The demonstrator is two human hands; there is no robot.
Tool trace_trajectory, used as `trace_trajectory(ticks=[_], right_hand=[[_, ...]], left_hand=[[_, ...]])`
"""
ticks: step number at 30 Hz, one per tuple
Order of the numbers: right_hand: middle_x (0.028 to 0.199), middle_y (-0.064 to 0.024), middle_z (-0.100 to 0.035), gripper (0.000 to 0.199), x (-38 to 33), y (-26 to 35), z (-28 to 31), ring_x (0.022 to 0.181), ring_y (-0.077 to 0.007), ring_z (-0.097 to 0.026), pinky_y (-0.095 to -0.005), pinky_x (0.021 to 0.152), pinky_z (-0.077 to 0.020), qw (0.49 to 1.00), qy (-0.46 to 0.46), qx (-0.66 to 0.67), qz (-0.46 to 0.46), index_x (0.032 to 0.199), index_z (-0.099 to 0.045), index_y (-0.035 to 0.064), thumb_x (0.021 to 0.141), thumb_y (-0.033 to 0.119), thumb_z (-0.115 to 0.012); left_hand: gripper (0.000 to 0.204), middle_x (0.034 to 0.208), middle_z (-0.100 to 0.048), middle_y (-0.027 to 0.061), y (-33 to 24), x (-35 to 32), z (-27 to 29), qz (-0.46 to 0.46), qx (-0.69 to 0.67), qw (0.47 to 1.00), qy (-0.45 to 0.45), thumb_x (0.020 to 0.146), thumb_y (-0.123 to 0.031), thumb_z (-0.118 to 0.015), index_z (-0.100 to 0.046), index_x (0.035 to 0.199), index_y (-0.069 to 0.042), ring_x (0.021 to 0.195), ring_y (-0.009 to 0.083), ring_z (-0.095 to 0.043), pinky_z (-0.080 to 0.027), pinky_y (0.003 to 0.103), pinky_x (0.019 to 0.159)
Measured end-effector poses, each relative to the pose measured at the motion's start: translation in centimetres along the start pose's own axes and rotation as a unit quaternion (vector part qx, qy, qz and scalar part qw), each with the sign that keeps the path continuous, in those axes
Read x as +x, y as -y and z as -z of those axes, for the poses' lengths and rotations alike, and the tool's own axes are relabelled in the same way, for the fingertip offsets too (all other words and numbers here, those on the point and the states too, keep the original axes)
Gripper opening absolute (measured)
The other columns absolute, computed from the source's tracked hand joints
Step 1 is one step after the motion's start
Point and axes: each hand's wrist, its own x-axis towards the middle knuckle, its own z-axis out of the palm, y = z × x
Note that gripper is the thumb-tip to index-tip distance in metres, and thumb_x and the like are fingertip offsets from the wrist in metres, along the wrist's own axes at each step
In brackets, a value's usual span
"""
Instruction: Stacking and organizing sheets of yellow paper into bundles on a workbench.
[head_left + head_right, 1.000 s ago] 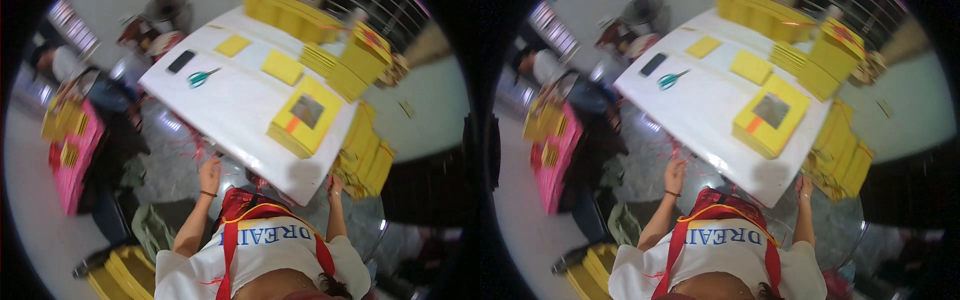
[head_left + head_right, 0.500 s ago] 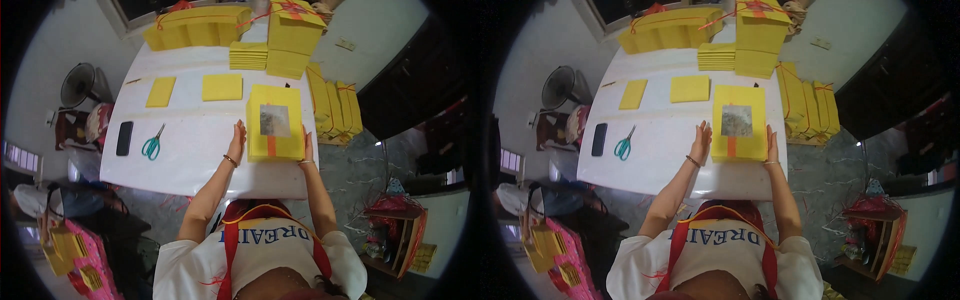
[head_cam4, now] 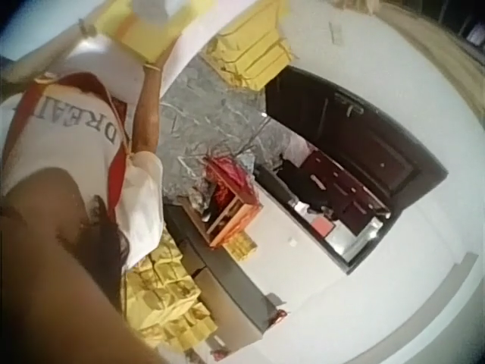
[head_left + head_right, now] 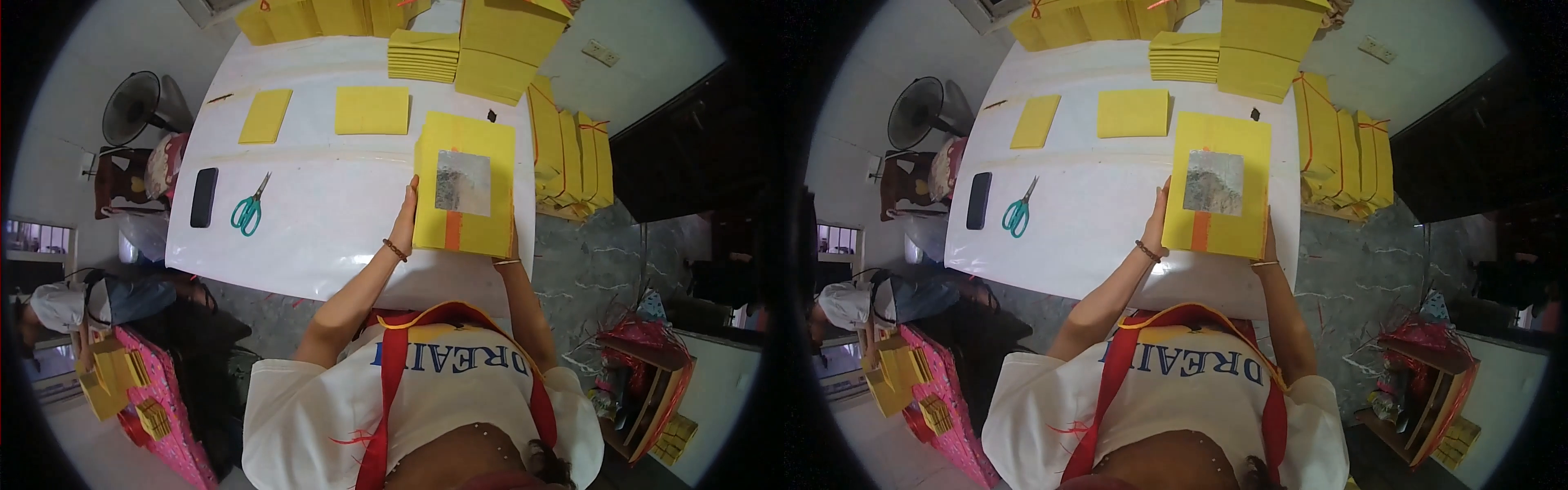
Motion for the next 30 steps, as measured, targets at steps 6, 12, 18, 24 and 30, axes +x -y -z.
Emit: trace_trajectory(ticks=[6, 12, 18, 24, 30], right_hand=[[0.132, -0.0007, -0.045, 0.054, -0.8, 0.1, 0.0, 0.116, -0.0132, -0.047, -0.0275, 0.094, -0.0419, 0.999, 0.005, 0.033, 0.005, 0.141, -0.031, 0.0141, 0.097, 0.046, -0.034], [0.142, -0.0048, -0.036, 0.057, -1.5, 3.8, -1.1, 0.129, -0.0212, -0.036, -0.0329, 0.106, -0.0279, 0.996, 0.046, -0.047, 0.068, 0.141, -0.030, 0.0094, 0.098, 0.046, -0.028], [0.140, -0.0086, -0.040, 0.062, -3.5, 9.6, -2.3, 0.132, -0.0226, -0.032, -0.0408, 0.109, -0.0193, 0.871, 0.114, -0.377, 0.294, 0.136, -0.040, 0.0055, 0.096, 0.050, -0.022], [0.146, -0.0107, -0.030, 0.059, -3.3, 8.2, -3.5, 0.137, -0.0225, -0.022, -0.0350, 0.112, -0.0136, 0.870, 0.155, -0.342, 0.320, 0.138, -0.035, 0.0025, 0.097, 0.042, -0.018], [0.149, -0.0096, -0.023, 0.055, -2.6, 6.2, -3.4, 0.140, -0.0225, -0.014, -0.0366, 0.113, -0.0089, 0.878, 0.168, -0.315, 0.319, 0.139, -0.033, 0.0048, 0.098, 0.037, -0.017]], left_hand=[[0.074, 0.150, -0.015, 0.0106, 0.4, -0.1, -0.4, 0.000, 0.011, 1.000, -0.002, 0.095, -0.056, -0.024, -0.007, 0.145, -0.005, 0.137, 0.0208, -0.018, -0.019, 0.033, 0.111], [0.067, 0.146, -0.027, 0.0100, -1.9, -0.4, -0.9, -0.010, 0.040, 0.999, 0.021, 0.097, -0.050, -0.027, -0.018, 0.143, -0.002, 0.134, 0.0204, -0.025, -0.022, 0.034, 0.110], [0.059, 0.144, -0.030, 0.0145, -8.3, -0.9, -0.6, -0.121, 0.405, 0.906, -0.002, 0.098, -0.044, -0.029, -0.032, 0.138, -0.002, 0.135, 0.0249, -0.024, -0.019, 0.036, 0.110], [0.066, 0.148, -0.019, 0.0163, -6.7, -2.2, -4.1, -0.107, 0.287, 0.952, -0.022, 0.096, -0.052, -0.019, -0.020, 0.143, -0.005, 0.138, 0.0272, -0.016, -0.013, 0.039, 0.112], [0.071, 0.150, -0.010, 0.0180, -5.3, -2.8, -5.1, -0.114, 0.173, 0.978, -0.003, 0.095, -0.055, -0.014, -0.008, 0.145, -0.005, 0.140, 0.0284, -0.010, -0.009, 0.038, 0.113]])
